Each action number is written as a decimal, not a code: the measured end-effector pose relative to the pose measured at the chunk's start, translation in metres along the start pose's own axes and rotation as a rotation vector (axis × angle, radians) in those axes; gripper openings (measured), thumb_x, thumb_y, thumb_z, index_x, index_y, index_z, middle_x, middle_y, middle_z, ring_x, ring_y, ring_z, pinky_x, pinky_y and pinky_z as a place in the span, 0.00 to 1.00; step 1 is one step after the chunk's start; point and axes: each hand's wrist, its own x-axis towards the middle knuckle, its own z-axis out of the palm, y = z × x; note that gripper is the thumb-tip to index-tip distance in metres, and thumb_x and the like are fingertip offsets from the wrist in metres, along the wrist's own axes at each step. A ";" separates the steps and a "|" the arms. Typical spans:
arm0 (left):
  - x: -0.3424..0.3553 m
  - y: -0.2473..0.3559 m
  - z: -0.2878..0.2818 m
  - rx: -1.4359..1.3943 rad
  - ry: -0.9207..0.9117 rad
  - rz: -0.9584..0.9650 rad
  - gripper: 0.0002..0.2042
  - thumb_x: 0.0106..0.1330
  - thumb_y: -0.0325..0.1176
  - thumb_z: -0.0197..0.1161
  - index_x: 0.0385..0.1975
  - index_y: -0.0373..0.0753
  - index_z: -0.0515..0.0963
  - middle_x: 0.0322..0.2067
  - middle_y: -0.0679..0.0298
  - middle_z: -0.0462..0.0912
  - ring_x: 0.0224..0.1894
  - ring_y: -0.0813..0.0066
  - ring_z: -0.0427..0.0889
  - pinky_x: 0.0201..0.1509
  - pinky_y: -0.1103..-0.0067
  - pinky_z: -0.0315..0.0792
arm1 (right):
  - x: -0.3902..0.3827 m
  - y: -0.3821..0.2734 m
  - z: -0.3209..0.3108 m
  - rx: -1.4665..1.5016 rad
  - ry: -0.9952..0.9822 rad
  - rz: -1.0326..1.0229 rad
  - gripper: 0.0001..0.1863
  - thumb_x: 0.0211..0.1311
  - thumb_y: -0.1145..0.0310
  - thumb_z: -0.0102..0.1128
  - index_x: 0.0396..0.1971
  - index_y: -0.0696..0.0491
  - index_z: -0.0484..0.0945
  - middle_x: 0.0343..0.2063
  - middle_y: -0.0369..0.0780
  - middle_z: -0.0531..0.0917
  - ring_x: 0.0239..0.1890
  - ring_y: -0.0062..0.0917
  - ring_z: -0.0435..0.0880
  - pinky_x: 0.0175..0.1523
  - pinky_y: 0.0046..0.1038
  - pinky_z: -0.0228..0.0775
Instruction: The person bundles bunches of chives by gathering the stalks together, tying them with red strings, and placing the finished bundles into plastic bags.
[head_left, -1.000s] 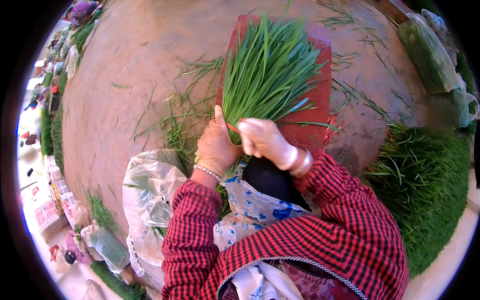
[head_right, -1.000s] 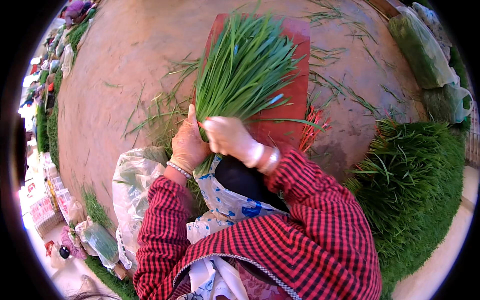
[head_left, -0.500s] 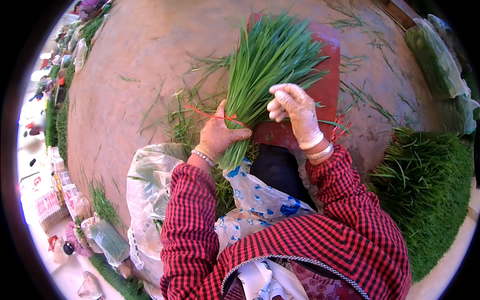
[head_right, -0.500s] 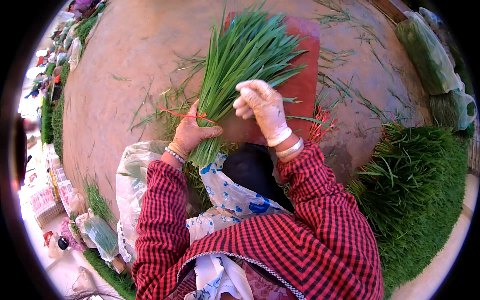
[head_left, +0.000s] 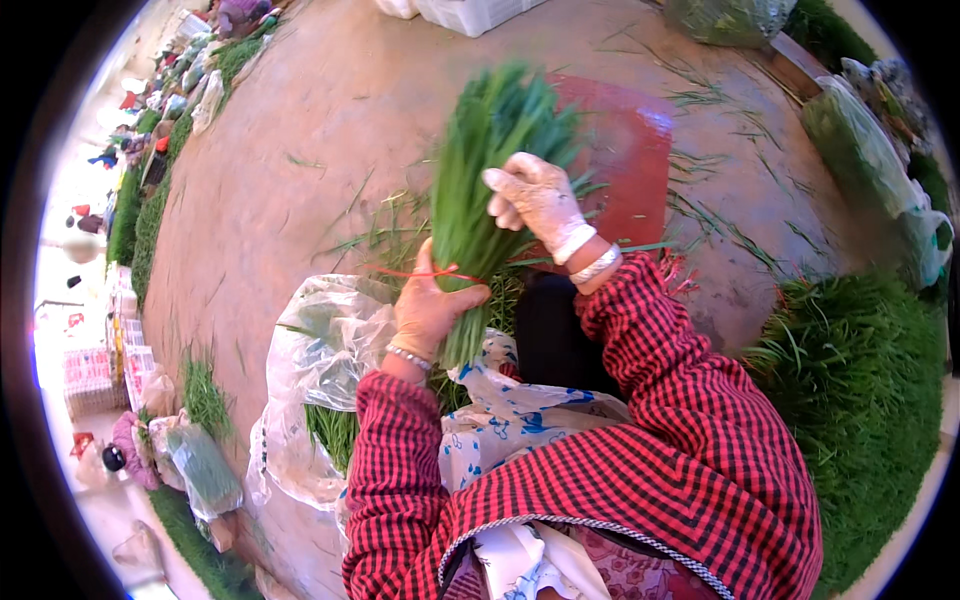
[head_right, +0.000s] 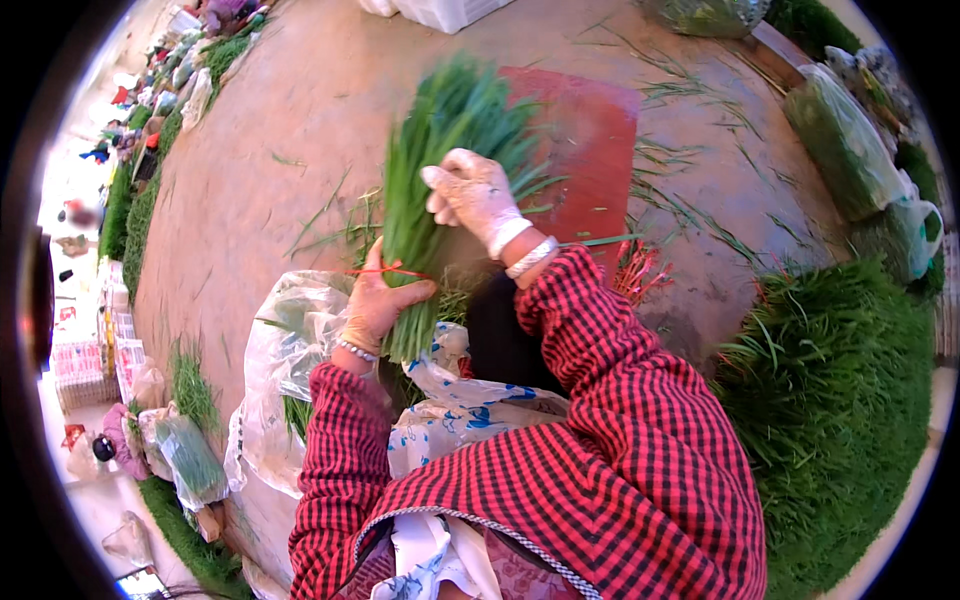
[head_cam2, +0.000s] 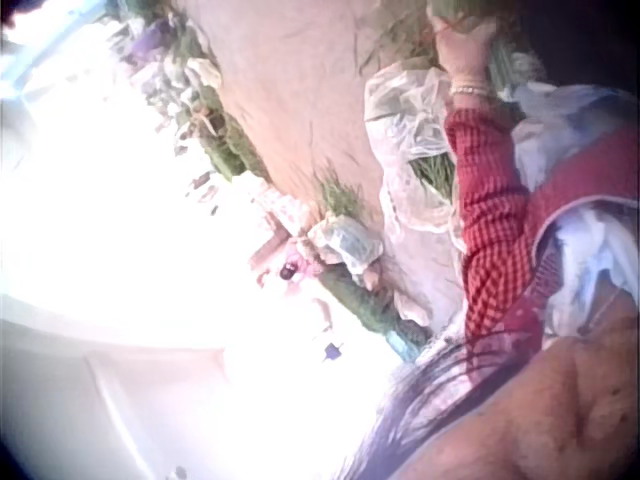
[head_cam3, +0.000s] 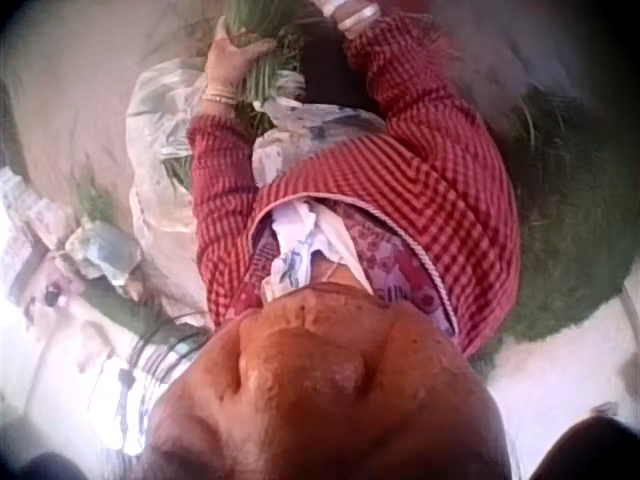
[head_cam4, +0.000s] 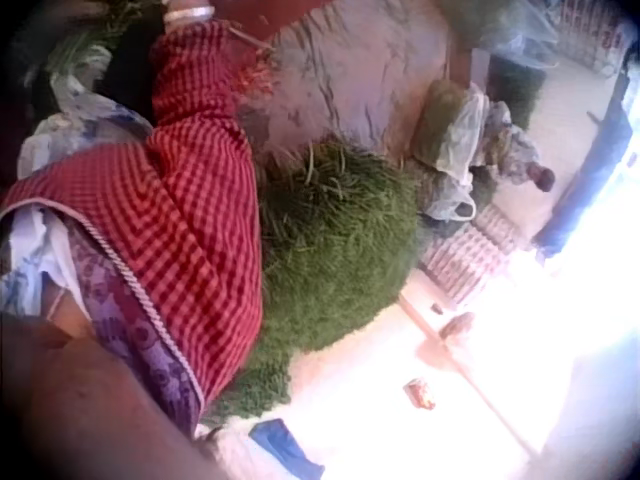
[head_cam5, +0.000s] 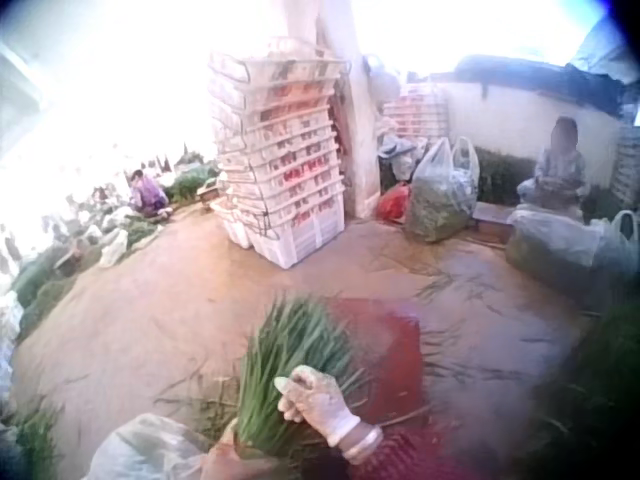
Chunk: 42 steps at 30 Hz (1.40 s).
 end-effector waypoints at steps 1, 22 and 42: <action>-0.006 0.003 -0.001 -0.171 -0.009 0.009 0.43 0.46 0.41 0.76 0.64 0.36 0.62 0.45 0.57 0.83 0.46 0.63 0.84 0.50 0.72 0.76 | -0.004 -0.012 0.004 0.054 -0.042 -0.038 0.13 0.65 0.60 0.62 0.29 0.54 0.75 0.18 0.38 0.82 0.16 0.19 0.79 0.21 0.20 0.69; -0.067 0.148 0.075 -0.800 0.003 0.428 0.25 0.65 0.32 0.63 0.62 0.35 0.68 0.57 0.62 0.75 0.58 0.70 0.73 0.66 0.70 0.63 | -0.111 -0.096 -0.124 -0.163 -0.253 -0.406 0.69 0.44 0.44 0.77 0.71 0.65 0.37 0.66 0.58 0.62 0.69 0.41 0.61 0.72 0.36 0.53; -0.070 0.219 0.229 0.270 -0.671 0.627 0.21 0.56 0.34 0.74 0.50 0.39 0.80 0.44 0.65 0.85 0.42 0.74 0.82 0.48 0.75 0.75 | -0.246 -0.111 -0.283 -0.384 0.623 -0.574 0.30 0.48 0.70 0.72 0.54 0.57 0.73 0.46 0.43 0.83 0.46 0.27 0.82 0.55 0.31 0.72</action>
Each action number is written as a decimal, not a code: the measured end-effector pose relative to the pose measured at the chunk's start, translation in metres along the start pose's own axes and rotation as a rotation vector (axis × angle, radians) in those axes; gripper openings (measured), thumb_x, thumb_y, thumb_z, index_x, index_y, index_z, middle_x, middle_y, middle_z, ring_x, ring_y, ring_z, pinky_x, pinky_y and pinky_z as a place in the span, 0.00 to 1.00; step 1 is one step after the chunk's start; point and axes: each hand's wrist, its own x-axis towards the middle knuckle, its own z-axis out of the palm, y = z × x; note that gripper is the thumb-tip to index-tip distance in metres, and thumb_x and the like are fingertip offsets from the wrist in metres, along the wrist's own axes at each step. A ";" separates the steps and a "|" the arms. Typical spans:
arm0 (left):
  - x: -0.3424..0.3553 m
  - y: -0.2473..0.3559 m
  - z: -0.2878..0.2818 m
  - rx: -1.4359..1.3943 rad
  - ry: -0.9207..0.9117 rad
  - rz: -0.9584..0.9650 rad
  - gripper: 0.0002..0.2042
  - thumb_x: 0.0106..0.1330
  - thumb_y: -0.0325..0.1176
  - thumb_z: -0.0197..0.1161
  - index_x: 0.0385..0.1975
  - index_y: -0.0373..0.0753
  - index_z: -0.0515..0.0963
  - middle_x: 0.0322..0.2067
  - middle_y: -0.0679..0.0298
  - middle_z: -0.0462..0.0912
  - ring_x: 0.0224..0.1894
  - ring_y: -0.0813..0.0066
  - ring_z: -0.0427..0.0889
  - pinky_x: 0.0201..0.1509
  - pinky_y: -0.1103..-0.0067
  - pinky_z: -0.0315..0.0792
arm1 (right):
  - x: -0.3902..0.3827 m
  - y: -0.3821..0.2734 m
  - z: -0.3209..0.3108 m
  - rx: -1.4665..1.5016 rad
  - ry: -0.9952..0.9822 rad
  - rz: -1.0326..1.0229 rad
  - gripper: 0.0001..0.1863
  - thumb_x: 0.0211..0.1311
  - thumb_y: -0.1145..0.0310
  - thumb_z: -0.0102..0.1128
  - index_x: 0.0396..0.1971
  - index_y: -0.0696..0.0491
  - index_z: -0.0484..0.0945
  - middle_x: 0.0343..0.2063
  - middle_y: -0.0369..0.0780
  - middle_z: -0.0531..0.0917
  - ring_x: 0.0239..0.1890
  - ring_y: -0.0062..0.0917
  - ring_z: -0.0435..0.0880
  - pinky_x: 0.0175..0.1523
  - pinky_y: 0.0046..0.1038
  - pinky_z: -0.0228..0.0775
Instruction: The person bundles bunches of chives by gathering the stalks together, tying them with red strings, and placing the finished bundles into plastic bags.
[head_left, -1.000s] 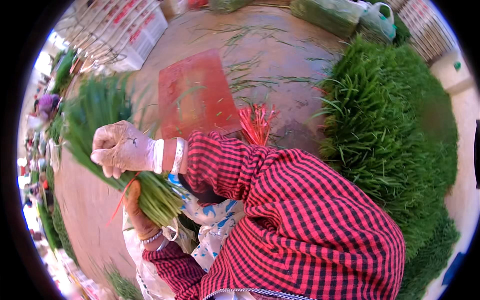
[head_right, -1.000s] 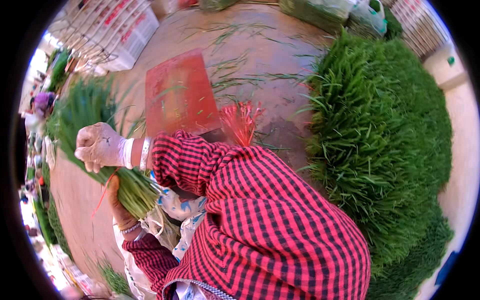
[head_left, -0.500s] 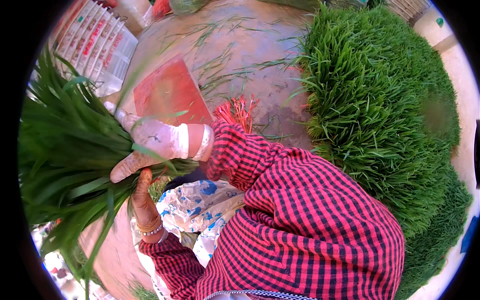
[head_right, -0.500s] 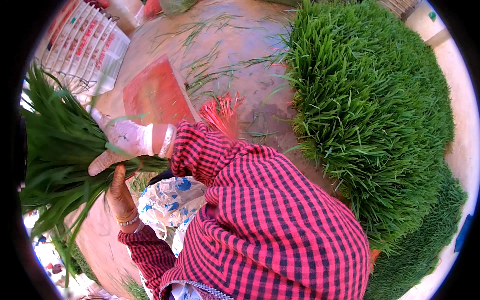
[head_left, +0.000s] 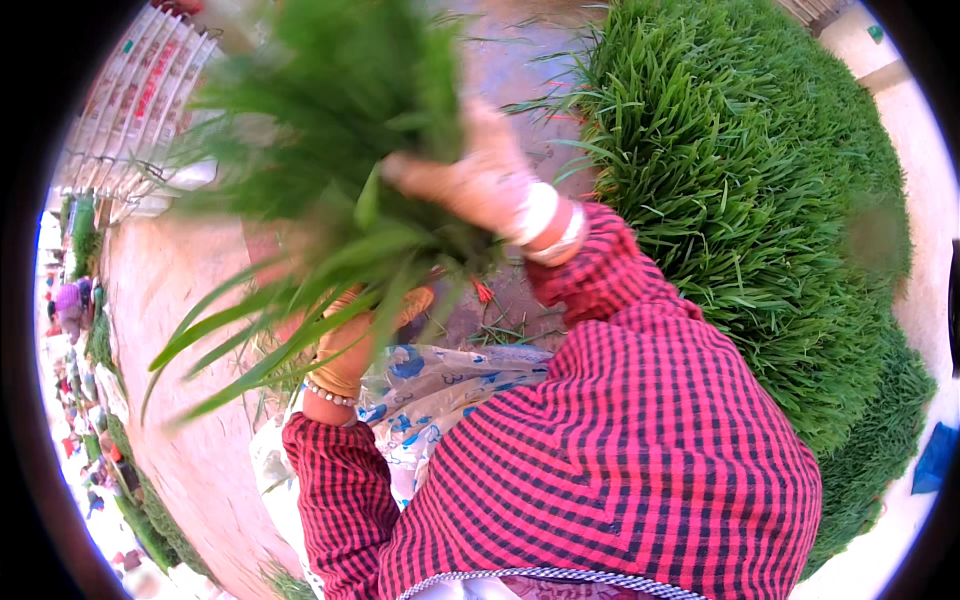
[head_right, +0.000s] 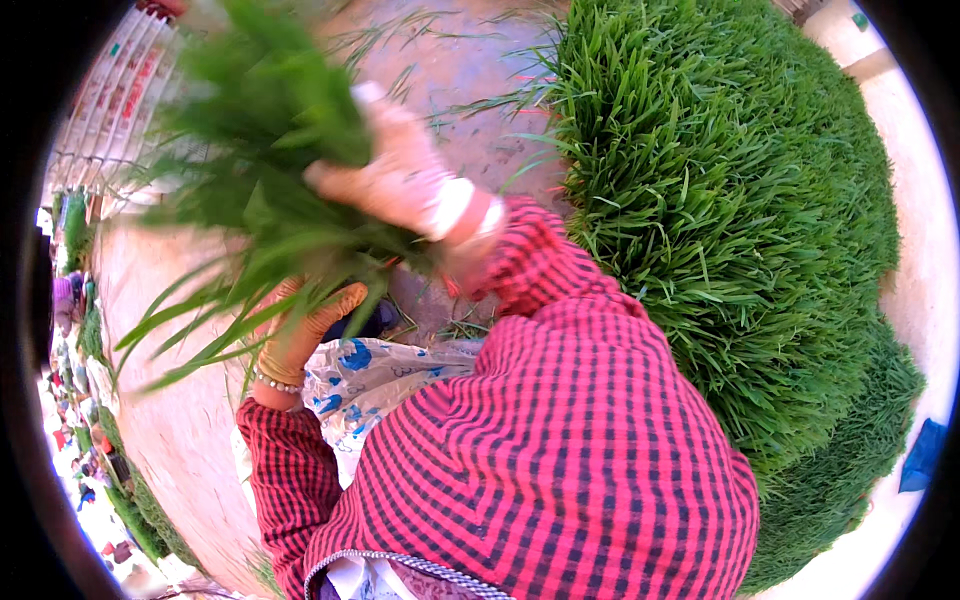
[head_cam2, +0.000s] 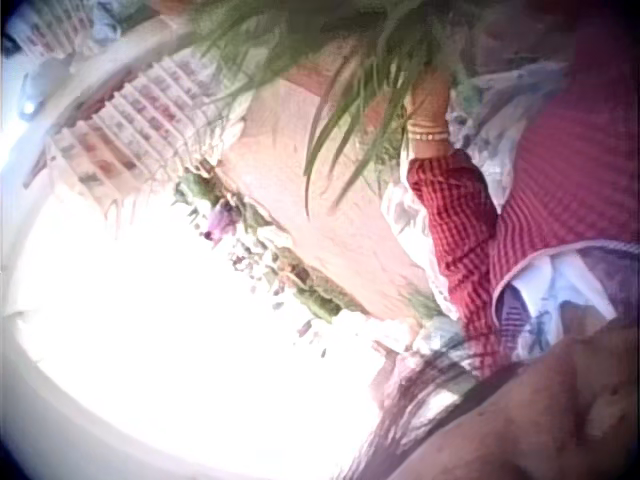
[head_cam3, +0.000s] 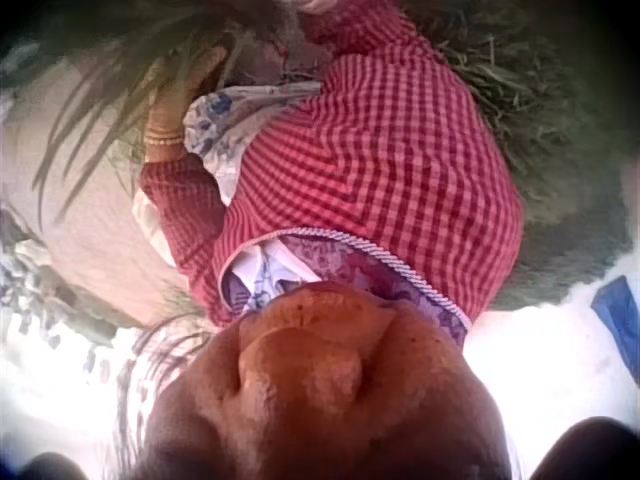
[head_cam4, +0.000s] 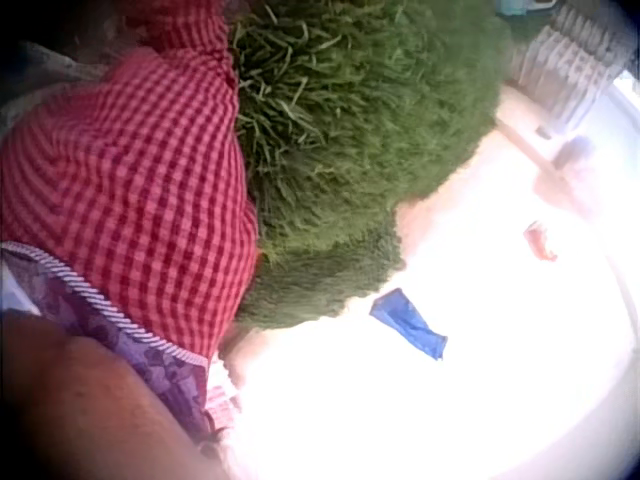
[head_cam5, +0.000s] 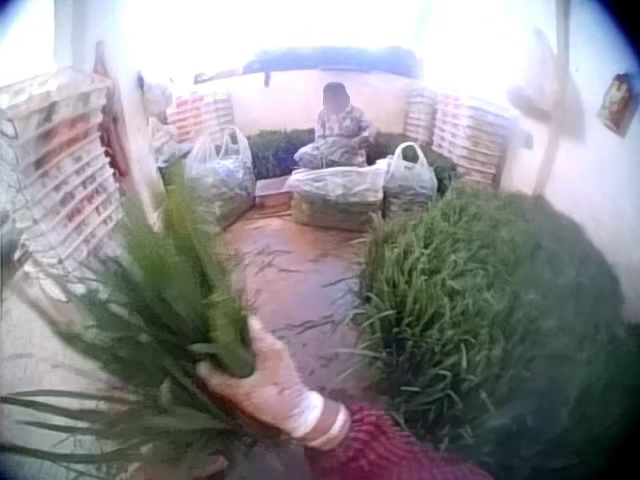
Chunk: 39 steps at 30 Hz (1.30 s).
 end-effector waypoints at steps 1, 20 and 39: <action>0.001 -0.016 -0.004 0.154 0.129 0.234 0.25 0.57 0.33 0.74 0.56 0.40 0.76 0.48 0.64 0.83 0.45 0.73 0.80 0.50 0.75 0.75 | 0.000 0.011 -0.021 0.059 0.072 0.134 0.30 0.48 0.69 0.73 0.53 0.57 0.74 0.45 0.41 0.83 0.45 0.26 0.81 0.55 0.30 0.72; -0.245 -0.244 -0.068 -0.925 0.863 -0.531 0.24 0.70 0.39 0.59 0.63 0.37 0.67 0.60 0.58 0.73 0.62 0.65 0.72 0.64 0.70 0.66 | -0.129 0.159 -0.231 -0.554 1.005 0.827 0.42 0.50 0.62 0.76 0.62 0.66 0.66 0.59 0.49 0.76 0.60 0.37 0.74 0.66 0.31 0.60; -0.291 -0.239 0.016 -0.966 0.964 -0.949 0.22 0.69 0.36 0.61 0.60 0.35 0.70 0.53 0.58 0.79 0.53 0.69 0.79 0.56 0.77 0.72 | -0.083 0.372 0.020 -0.467 -0.570 1.152 0.16 0.60 0.66 0.62 0.46 0.57 0.79 0.36 0.41 0.85 0.32 0.27 0.84 0.38 0.29 0.78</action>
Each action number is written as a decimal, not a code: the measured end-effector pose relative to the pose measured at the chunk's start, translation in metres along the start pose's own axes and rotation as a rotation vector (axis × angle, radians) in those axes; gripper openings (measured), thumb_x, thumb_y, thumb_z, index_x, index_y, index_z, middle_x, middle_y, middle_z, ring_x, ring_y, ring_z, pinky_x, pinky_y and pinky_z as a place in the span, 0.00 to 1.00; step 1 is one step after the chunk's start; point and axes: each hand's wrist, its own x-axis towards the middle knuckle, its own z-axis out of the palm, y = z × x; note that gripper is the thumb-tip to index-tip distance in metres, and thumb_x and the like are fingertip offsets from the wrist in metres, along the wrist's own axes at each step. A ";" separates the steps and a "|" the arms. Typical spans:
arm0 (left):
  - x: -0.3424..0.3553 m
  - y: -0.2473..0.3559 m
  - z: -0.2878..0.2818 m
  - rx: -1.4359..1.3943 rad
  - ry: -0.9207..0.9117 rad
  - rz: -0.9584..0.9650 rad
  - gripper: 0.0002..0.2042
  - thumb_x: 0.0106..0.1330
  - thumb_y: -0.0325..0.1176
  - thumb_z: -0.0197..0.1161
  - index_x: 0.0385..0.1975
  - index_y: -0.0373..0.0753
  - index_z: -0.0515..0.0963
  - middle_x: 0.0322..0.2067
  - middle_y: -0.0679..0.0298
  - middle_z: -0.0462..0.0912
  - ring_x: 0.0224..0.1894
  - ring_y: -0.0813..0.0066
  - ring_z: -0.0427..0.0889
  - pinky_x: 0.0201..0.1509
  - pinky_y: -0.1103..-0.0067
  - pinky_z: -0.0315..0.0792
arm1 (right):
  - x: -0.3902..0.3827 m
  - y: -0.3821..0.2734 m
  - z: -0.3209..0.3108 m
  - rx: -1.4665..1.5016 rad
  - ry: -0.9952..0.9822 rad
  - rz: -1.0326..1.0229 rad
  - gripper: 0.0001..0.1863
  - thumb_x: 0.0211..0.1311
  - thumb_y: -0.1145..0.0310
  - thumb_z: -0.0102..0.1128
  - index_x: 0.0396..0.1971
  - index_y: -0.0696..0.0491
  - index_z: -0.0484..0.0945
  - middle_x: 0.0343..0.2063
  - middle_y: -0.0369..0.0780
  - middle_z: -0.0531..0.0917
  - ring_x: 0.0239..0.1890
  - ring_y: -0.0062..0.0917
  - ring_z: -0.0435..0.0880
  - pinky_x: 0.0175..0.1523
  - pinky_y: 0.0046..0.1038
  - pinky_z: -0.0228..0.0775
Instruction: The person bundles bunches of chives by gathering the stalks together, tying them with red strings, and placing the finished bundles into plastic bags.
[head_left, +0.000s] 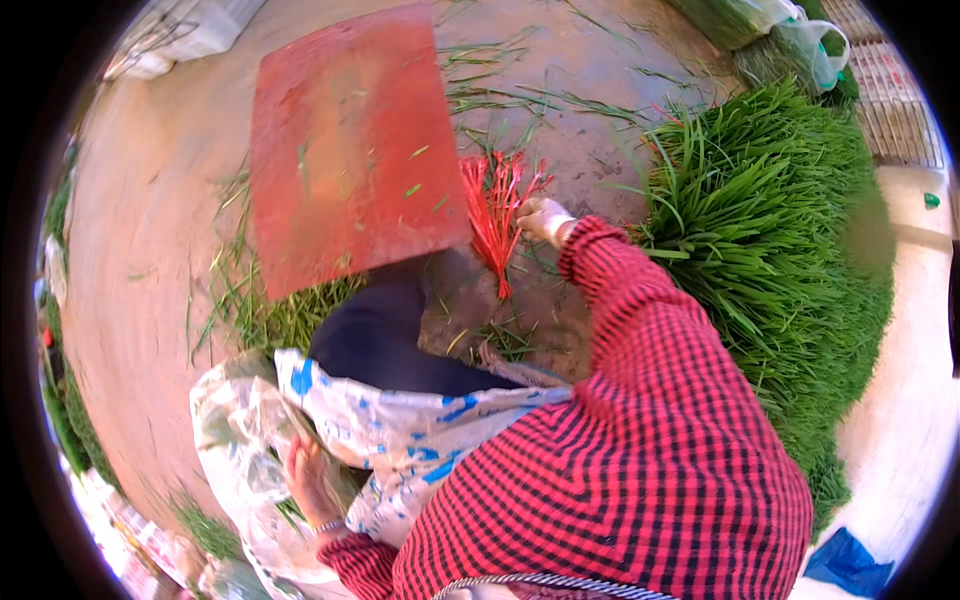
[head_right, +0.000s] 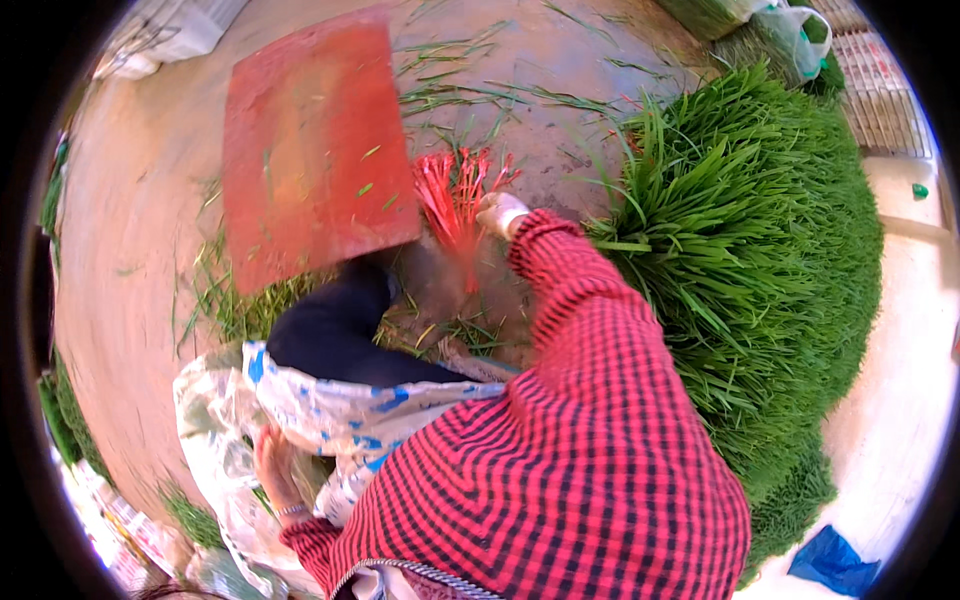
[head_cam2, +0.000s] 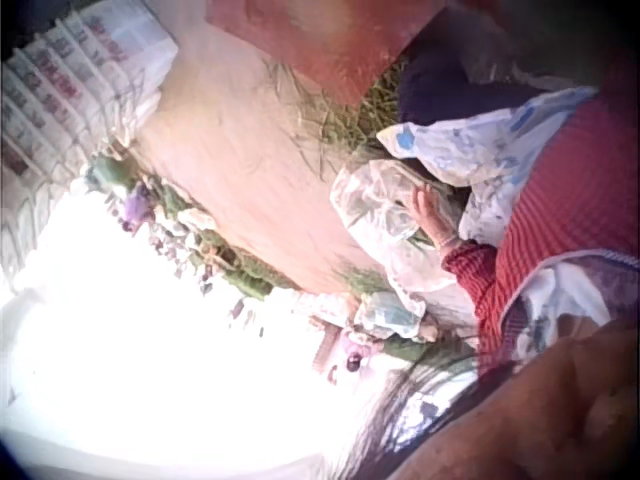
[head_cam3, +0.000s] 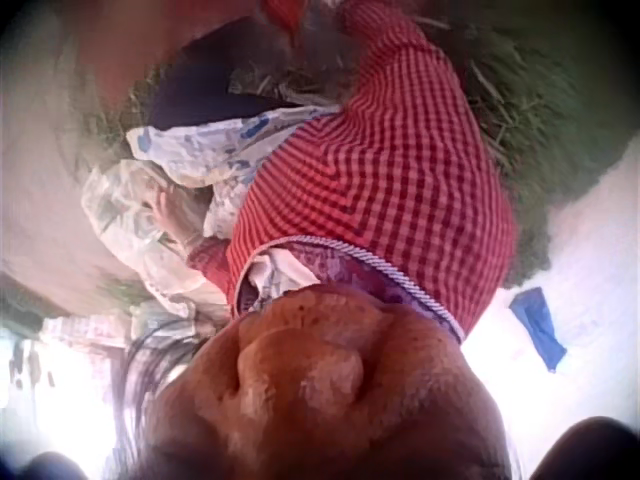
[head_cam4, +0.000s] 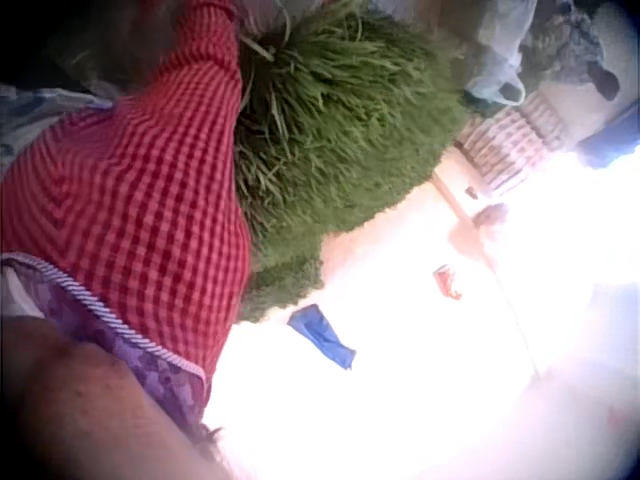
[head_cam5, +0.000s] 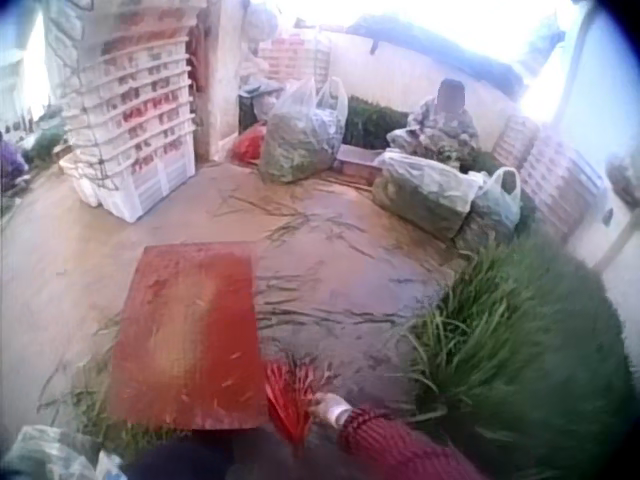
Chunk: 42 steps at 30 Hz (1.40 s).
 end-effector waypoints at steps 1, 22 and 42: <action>-0.006 0.003 0.002 0.045 0.045 -0.041 0.22 0.69 0.36 0.61 0.60 0.35 0.70 0.54 0.57 0.79 0.53 0.69 0.79 0.57 0.77 0.72 | 0.030 0.018 0.009 -0.008 0.084 0.080 0.17 0.59 0.68 0.64 0.47 0.56 0.78 0.34 0.41 0.84 0.27 0.24 0.83 0.30 0.26 0.77; 0.003 0.175 0.328 0.956 -0.417 1.064 0.22 0.64 0.31 0.61 0.59 0.38 0.73 0.55 0.59 0.78 0.61 0.64 0.74 0.66 0.68 0.65 | -0.048 -0.037 0.025 0.348 0.068 -0.275 0.17 0.69 0.55 0.52 0.42 0.53 0.80 0.30 0.38 0.84 0.28 0.27 0.81 0.33 0.30 0.73; -0.025 0.133 0.367 0.580 -0.873 0.809 0.14 0.73 0.38 0.51 0.37 0.37 0.82 0.38 0.57 0.84 0.43 0.64 0.82 0.50 0.70 0.74 | -0.079 -0.050 0.038 -0.364 0.101 -0.502 0.16 0.60 0.58 0.56 0.46 0.47 0.79 0.39 0.44 0.83 0.44 0.42 0.82 0.47 0.40 0.74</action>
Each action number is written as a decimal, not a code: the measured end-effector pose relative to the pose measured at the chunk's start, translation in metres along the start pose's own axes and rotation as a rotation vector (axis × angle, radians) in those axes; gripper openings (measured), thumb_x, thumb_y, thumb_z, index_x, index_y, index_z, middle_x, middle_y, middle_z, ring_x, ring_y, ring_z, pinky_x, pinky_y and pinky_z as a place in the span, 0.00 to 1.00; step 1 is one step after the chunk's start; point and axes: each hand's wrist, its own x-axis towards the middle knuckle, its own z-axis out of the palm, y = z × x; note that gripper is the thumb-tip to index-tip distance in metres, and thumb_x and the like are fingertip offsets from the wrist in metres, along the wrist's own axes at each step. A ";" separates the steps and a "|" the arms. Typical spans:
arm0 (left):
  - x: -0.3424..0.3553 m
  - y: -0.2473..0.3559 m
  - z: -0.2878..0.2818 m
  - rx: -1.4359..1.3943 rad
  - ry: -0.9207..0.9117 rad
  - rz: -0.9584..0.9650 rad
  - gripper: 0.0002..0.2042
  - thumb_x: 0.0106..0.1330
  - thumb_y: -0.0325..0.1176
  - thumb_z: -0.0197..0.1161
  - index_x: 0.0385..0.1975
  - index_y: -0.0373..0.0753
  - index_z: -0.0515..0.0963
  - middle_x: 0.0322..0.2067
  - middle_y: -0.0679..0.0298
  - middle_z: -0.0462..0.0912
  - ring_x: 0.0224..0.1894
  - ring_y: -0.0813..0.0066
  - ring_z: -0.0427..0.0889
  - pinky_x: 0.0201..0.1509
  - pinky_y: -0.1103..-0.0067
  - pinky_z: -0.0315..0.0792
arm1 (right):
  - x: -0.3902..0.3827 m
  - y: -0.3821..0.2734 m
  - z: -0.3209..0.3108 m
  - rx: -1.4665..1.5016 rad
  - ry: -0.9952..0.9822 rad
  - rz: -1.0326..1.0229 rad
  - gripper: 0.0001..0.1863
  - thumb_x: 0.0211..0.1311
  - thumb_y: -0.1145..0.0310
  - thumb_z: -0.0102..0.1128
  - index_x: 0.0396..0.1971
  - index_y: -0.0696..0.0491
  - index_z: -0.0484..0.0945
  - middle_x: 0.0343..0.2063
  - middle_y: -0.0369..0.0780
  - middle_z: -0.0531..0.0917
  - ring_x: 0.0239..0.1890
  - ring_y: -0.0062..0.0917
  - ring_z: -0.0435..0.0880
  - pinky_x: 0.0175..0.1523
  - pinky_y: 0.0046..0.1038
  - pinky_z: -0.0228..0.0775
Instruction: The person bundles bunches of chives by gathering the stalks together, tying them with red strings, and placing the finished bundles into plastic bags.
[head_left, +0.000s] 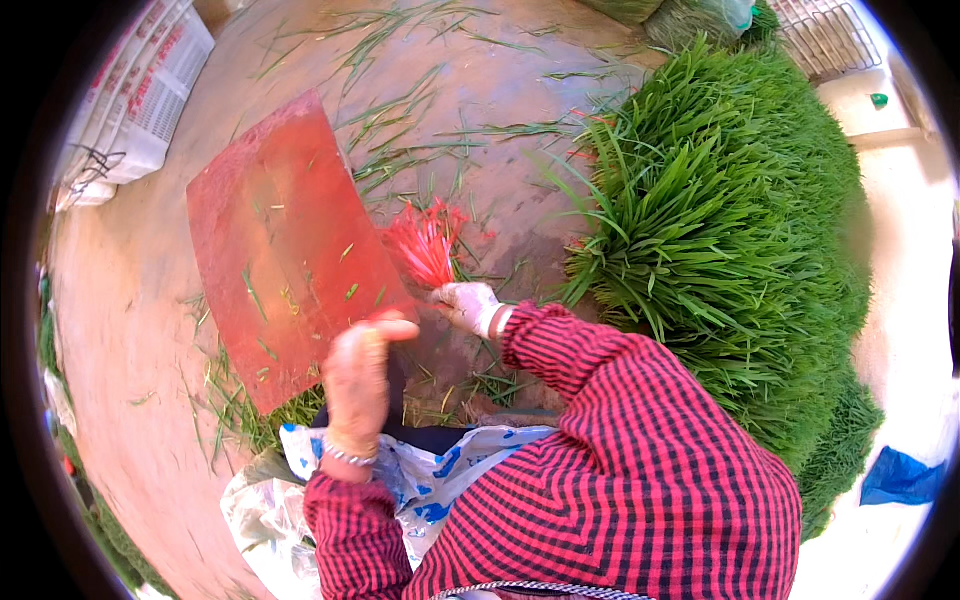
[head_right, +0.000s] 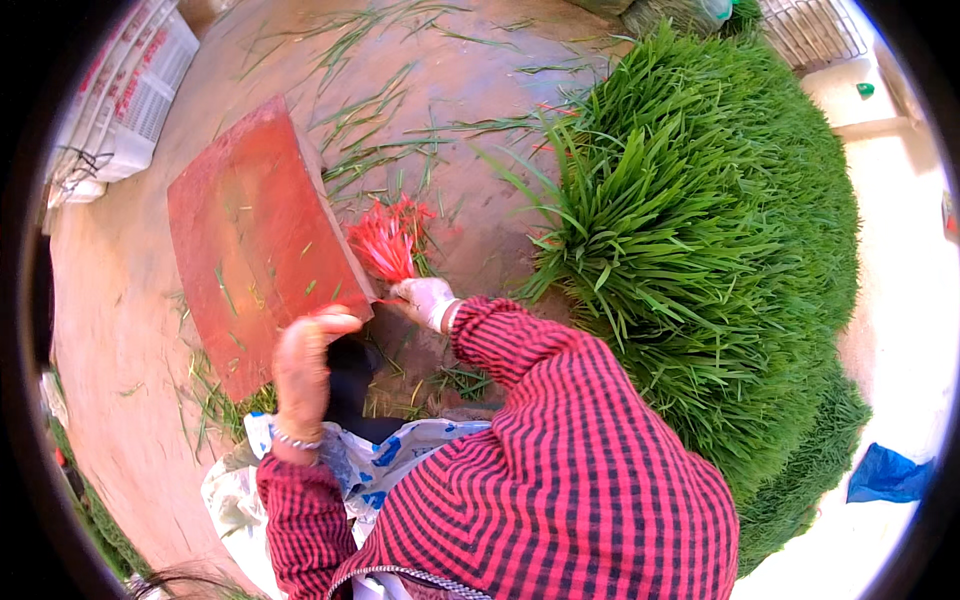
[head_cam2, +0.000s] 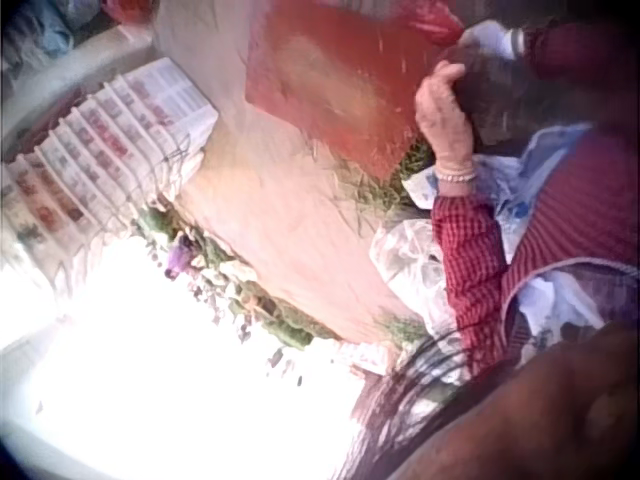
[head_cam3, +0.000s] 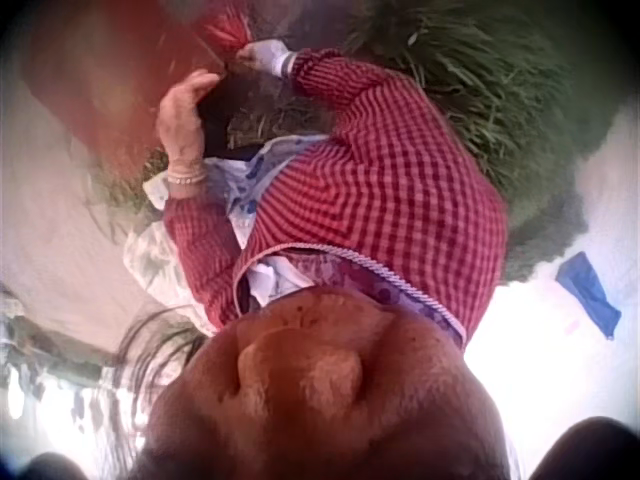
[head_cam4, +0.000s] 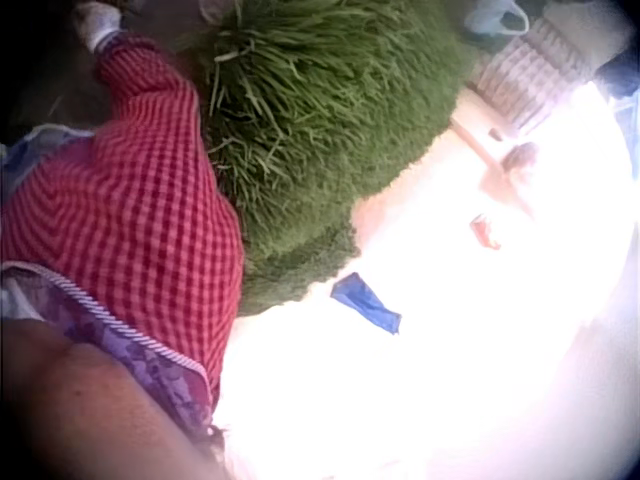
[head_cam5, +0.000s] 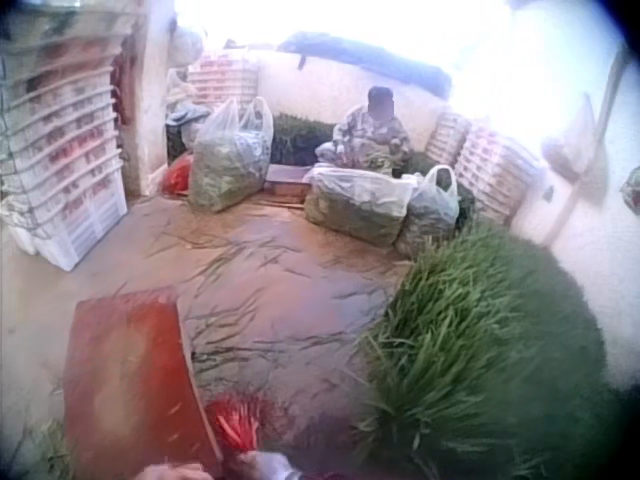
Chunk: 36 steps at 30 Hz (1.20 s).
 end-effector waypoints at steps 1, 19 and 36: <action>0.001 0.007 -0.012 -0.191 0.145 -0.035 0.14 0.74 0.37 0.51 0.39 0.36 0.82 0.41 0.57 0.84 0.44 0.67 0.82 0.51 0.71 0.73 | 0.005 0.009 0.012 -0.045 -0.137 0.142 0.18 0.60 0.58 0.56 0.49 0.46 0.78 0.42 0.44 0.83 0.46 0.42 0.82 0.50 0.40 0.73; -0.116 -0.118 -0.123 0.455 0.846 -0.170 0.29 0.64 0.46 0.65 0.60 0.35 0.68 0.58 0.48 0.73 0.61 0.51 0.71 0.66 0.66 0.65 | -0.001 -0.011 -0.033 0.578 -0.005 0.126 0.16 0.69 0.60 0.55 0.48 0.54 0.79 0.29 0.36 0.83 0.26 0.18 0.82 0.31 0.21 0.74; -0.543 -0.109 -0.027 0.788 1.334 -0.828 0.15 0.60 0.41 0.66 0.43 0.41 0.81 0.42 0.58 0.85 0.47 0.56 0.82 0.58 0.68 0.71 | -0.122 -0.486 0.145 -0.018 -1.139 -1.237 0.18 0.66 0.68 0.58 0.53 0.57 0.77 0.46 0.44 0.83 0.49 0.26 0.82 0.55 0.27 0.73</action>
